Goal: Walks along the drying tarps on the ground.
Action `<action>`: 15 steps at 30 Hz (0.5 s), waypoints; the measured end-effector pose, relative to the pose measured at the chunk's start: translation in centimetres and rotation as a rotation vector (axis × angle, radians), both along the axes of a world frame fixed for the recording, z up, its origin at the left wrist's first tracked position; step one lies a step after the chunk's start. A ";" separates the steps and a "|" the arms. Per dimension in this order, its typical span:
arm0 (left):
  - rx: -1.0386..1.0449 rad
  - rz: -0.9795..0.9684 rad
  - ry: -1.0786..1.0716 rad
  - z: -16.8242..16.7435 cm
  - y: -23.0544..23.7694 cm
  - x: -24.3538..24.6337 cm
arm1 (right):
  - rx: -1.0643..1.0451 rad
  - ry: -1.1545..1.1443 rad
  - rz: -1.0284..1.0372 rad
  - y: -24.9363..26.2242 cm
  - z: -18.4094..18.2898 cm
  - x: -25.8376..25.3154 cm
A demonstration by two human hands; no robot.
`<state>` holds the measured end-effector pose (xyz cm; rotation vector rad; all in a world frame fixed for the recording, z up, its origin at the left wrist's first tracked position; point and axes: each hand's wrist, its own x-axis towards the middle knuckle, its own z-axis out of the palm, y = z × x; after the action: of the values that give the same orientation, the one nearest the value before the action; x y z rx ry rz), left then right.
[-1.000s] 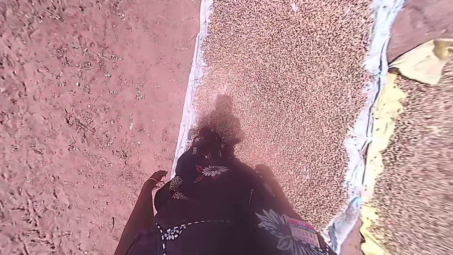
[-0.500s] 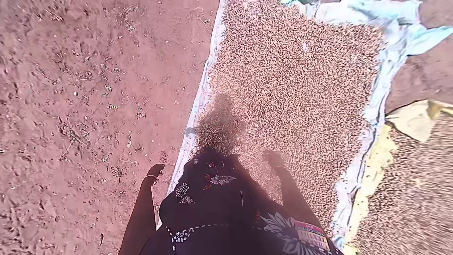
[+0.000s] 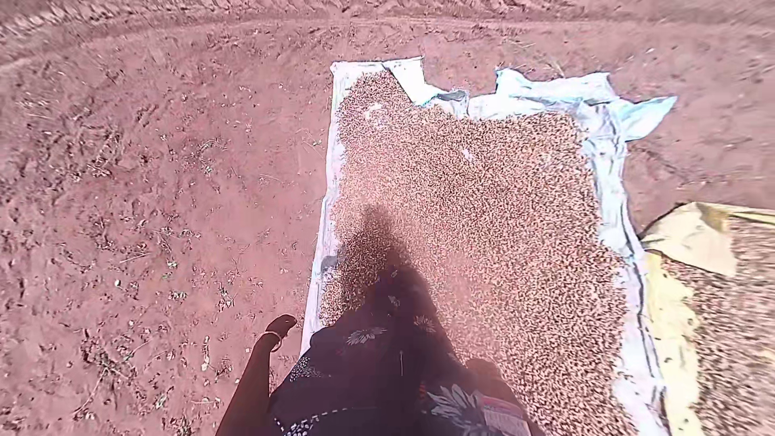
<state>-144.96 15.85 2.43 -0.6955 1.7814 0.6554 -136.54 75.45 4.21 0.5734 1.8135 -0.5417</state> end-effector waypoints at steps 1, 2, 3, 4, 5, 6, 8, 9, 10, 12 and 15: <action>-0.019 0.026 0.049 0.2 1.0 -3.4 | 0.087 0.499 0.023 1.7 -4.2 2.3; -0.031 0.037 0.077 1.4 1.9 -6.6 | 0.034 0.106 -0.011 3.0 -4.2 -1.9; -0.031 0.010 0.066 3.2 2.6 -8.6 | 0.048 -0.079 -0.097 3.8 -5.3 -3.4; -0.017 -0.034 0.048 5.1 3.2 -10.9 | 0.078 -0.107 -0.175 4.2 -6.3 -5.1; -0.001 -0.064 0.037 7.1 3.9 -13.8 | 0.088 -0.060 -0.248 4.8 -6.8 -7.8; -0.007 -0.069 0.047 8.8 4.7 -16.6 | 0.080 0.013 -0.284 5.7 -6.5 -11.2; -0.063 0.042 0.144 11.9 5.6 -21.6 | 0.027 0.207 -0.451 7.0 -5.7 -18.6; -0.097 0.115 0.205 13.0 6.0 -23.7 | 0.000 0.293 -0.553 7.4 -5.3 -22.2; -0.123 0.166 0.251 13.7 6.3 -25.4 | -0.018 0.349 -0.610 7.6 -4.5 -25.6; -0.139 0.201 0.288 14.6 7.1 -28.0 | -0.051 0.404 -0.662 7.7 -2.6 -31.6; -0.110 0.221 0.261 13.7 8.4 -28.9 | -0.092 0.426 -0.605 7.8 -1.8 -37.5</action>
<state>-173.87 24.30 16.15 -0.9251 2.0094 0.8314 -174.09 83.25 2.44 1.0102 1.9841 -1.2242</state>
